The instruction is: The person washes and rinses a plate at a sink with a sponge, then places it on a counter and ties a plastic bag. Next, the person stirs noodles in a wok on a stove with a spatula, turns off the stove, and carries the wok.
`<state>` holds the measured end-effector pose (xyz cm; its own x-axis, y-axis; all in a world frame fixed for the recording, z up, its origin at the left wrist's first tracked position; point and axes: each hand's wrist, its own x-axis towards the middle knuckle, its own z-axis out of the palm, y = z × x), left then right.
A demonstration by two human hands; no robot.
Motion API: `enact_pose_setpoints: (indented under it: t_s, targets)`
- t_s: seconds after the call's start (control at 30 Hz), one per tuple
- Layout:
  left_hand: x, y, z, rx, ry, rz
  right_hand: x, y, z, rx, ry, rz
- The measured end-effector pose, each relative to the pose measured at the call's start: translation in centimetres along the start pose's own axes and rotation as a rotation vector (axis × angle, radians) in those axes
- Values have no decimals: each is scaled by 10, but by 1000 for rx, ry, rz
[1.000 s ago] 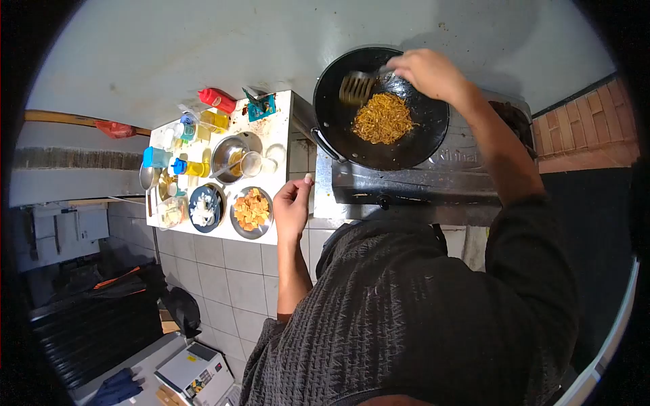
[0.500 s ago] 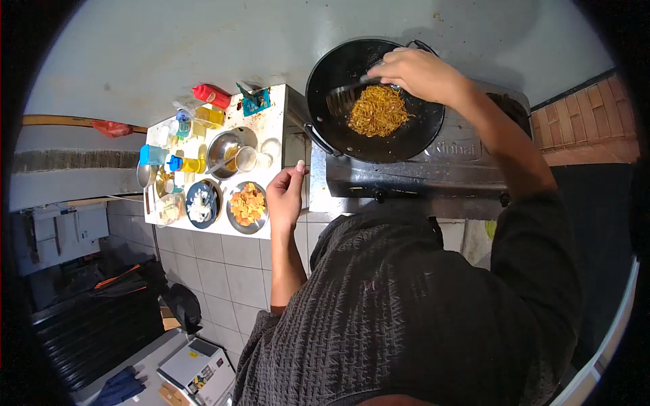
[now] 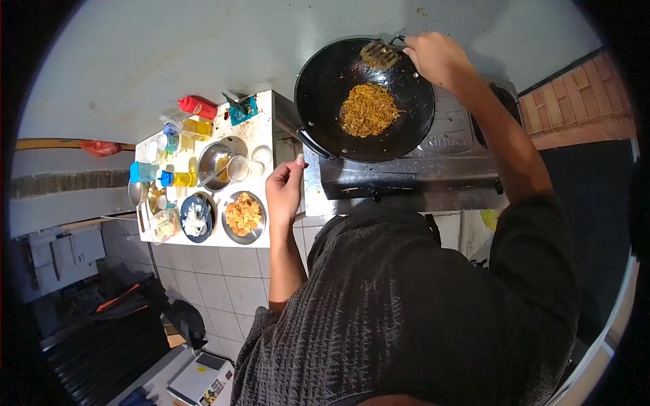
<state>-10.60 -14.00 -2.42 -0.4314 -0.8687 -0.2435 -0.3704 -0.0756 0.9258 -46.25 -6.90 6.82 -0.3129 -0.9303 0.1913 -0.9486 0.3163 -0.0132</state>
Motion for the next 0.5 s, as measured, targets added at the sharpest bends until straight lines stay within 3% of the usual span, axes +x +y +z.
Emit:
enact_pose_setpoints:
  t_s: [0.07,0.17,0.23,0.37,0.5]
  targets:
    - [8,5,0,22,-6,-10,7,-8,9,-30,-89,65]
    - [17,8,-4,57,-61,-38,10,-18,16,54,-221,-11]
    - [19,3,-5,13,-70,-10,-2,-26,6,182,-78,-121]
    - [21,-6,-9,-56,-70,16,-13,-37,-32,65,36,-112]
    - [24,-9,-10,-71,-88,15,8,-33,-5,24,74,-104]
